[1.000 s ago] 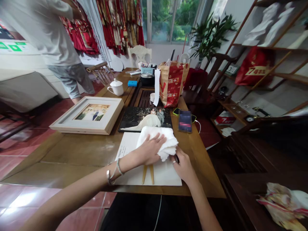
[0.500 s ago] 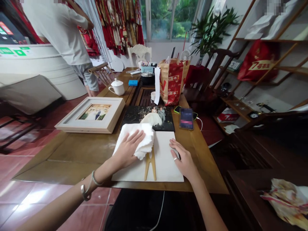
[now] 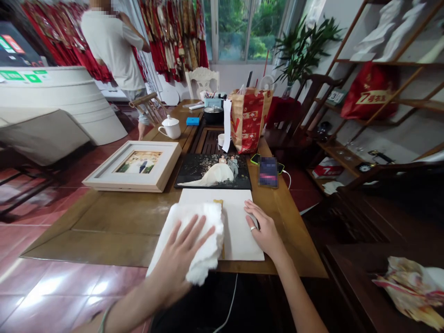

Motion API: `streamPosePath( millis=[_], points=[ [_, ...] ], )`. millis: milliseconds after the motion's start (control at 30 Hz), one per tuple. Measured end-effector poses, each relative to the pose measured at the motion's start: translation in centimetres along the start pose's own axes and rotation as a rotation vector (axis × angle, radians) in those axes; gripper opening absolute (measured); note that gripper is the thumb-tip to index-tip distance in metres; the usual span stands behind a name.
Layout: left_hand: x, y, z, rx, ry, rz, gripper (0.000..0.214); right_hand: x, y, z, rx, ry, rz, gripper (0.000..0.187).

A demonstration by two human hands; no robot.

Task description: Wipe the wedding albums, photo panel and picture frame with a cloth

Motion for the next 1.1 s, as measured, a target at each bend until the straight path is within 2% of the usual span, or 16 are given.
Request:
streamPosePath(
  millis=[100, 167, 267, 467, 567, 667, 833, 933, 1033, 1100],
  points=[
    [2.6, -0.8, -1.4, 0.044, -0.035, -0.006, 0.102, 0.0, 0.0, 0.0, 0.009, 0.007, -0.004, 0.026],
    [2.8, -0.7, -1.4, 0.057, -0.042, -0.019, 0.098, 0.1, 0.1, 0.0, 0.015, 0.013, -0.003, 0.026],
    [0.8, 0.0, 0.0, 0.034, -0.012, -0.026, 0.091, 0.0, 0.1, 0.0, 0.019, 0.015, 0.001, 0.026],
    [-5.9, 2.0, 4.1, -0.075, 0.072, -0.121, 0.074, 0.0, 0.1, -0.1, 0.006, -0.015, -0.004, 0.027],
    [-6.5, 2.3, 4.5, -0.107, 0.098, -0.157, 0.074, -0.1, 0.1, 0.0, -0.005, -0.019, -0.003, 0.027],
    [-4.7, 1.8, 3.5, -0.115, 0.105, -0.099, 0.082, -0.1, 0.2, 0.2, -0.015, -0.013, -0.002, 0.027],
    [0.9, -0.2, 0.6, -0.064, 0.073, 0.058, 0.101, 0.1, 0.2, 0.1, -0.030, -0.006, -0.016, 0.028],
    [3.7, -1.5, -0.7, -0.025, 0.014, 0.072, 0.108, 0.1, 0.2, 0.0, -0.029, -0.013, -0.014, 0.028],
    [4.7, -1.8, -1.0, 0.011, -0.032, 0.051, 0.108, 0.2, 0.1, 0.0, -0.024, -0.017, -0.004, 0.028],
    [4.1, -1.4, -0.5, 0.016, -0.031, 0.042, 0.102, 0.1, 0.1, -0.1, -0.016, -0.018, -0.002, 0.028]
  ],
)
Point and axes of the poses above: each hand's wrist, its own x-axis away from the middle knuckle, its own y-axis out of the back of the hand, z = x × y, the point moved 9 cm from there along -x, towards the middle knuckle, and after that the axes turned 4 degrees about -z, right-handed, at the moved point
